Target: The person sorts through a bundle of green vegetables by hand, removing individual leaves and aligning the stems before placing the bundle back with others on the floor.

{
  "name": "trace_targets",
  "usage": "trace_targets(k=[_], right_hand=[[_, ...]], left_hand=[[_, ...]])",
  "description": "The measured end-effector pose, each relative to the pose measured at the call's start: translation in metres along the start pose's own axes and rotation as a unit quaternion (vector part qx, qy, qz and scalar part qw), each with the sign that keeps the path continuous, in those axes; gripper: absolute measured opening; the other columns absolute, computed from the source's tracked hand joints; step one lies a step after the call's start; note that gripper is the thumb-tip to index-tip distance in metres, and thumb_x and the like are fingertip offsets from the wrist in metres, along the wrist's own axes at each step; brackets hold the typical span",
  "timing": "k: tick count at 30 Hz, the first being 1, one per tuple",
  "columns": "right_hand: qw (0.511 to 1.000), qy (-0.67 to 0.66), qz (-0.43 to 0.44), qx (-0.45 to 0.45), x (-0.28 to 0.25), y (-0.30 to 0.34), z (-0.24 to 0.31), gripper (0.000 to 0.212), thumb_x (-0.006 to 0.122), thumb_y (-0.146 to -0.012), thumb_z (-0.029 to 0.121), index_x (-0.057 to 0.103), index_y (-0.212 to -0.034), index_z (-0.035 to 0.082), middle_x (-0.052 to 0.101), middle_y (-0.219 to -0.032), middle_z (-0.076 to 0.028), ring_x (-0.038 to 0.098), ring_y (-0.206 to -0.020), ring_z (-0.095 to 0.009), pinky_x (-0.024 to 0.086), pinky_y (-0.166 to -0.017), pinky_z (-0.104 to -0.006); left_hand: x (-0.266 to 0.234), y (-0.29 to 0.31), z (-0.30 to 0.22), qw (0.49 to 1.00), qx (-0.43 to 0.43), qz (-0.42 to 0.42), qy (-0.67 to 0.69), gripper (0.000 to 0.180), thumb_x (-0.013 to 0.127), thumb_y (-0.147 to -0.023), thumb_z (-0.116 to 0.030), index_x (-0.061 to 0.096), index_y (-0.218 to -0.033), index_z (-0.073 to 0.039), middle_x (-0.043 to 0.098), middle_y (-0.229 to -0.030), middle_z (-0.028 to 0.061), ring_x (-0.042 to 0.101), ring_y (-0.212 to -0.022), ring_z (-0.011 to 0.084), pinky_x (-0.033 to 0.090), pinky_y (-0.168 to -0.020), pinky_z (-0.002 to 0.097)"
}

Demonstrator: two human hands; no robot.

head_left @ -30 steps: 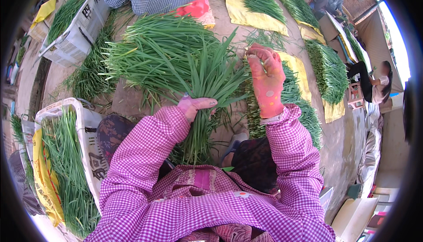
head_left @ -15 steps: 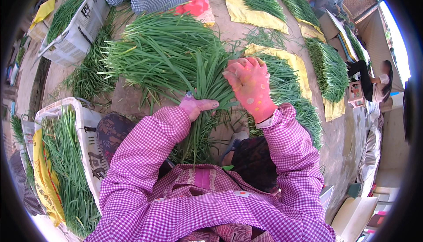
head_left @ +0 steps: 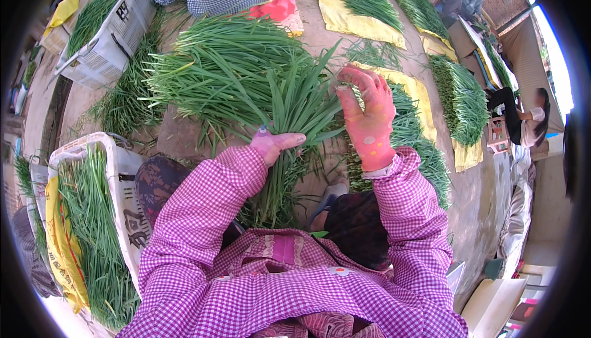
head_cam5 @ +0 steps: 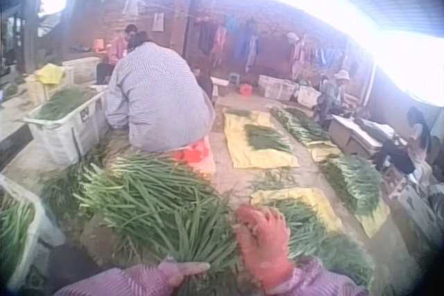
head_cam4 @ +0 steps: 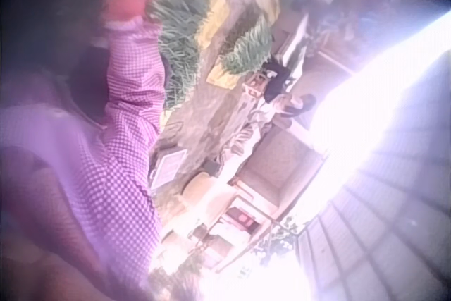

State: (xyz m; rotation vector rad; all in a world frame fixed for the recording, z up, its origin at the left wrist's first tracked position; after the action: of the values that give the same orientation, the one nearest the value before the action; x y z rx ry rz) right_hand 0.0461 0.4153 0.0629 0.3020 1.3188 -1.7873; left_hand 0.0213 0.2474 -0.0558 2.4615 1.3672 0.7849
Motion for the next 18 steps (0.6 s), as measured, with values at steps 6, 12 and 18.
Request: trace_targets(k=[6, 12, 18], right_hand=[[0.994, 0.011, 0.092, -0.066, 0.011, 0.008, -0.002, 0.022, 0.065, -0.075, 0.017, 0.061, -0.096, 0.013, 0.061, -0.100, -0.002, 0.054, -0.095, -0.025, 0.036, -0.088, -0.0397], [0.978, 0.108, 0.150, -0.097, 0.024, 0.015, 0.010, 0.033, 0.067, -0.072, 0.022, 0.060, -0.103, 0.014, 0.056, -0.114, -0.003, 0.049, -0.108, -0.026, 0.036, -0.091, -0.0432], [0.973, 0.121, 0.181, -0.077, 0.030, 0.020, 0.006, 0.043, 0.067, -0.071, 0.031, 0.057, -0.111, 0.016, 0.052, -0.122, -0.003, 0.045, -0.113, -0.026, 0.031, -0.096, -0.0449]], left_hand=[[0.001, -0.001, 0.004, 0.999, -0.039, -0.009, 0.012, 0.033, 0.075, -0.072, -0.018, 0.065, -0.099, -0.001, 0.067, -0.085, 0.0086, 0.062, -0.069, 0.0159, 0.052, -0.064, 0.0289], [0.004, 0.003, 0.002, 0.998, -0.054, -0.009, 0.015, 0.033, 0.074, -0.072, -0.015, 0.064, -0.100, -0.002, 0.066, -0.081, 0.0060, 0.061, -0.066, 0.0146, 0.050, -0.061, 0.0278], [0.004, 0.001, 0.001, 1.000, -0.002, 0.021, 0.011, 0.032, 0.073, -0.073, -0.012, 0.062, -0.102, -0.004, 0.065, -0.082, 0.0060, 0.060, -0.064, 0.0146, 0.050, -0.059, 0.0280]])
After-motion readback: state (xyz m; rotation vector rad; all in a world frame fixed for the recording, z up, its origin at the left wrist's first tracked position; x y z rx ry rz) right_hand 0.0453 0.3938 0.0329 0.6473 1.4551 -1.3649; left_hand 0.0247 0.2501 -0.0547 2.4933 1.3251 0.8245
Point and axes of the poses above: each hand's wrist, its own y-axis away from the middle knuckle, its own x-axis out of the palm, z = x × y, the point moved 3 cm from there along -y, towards the middle knuckle
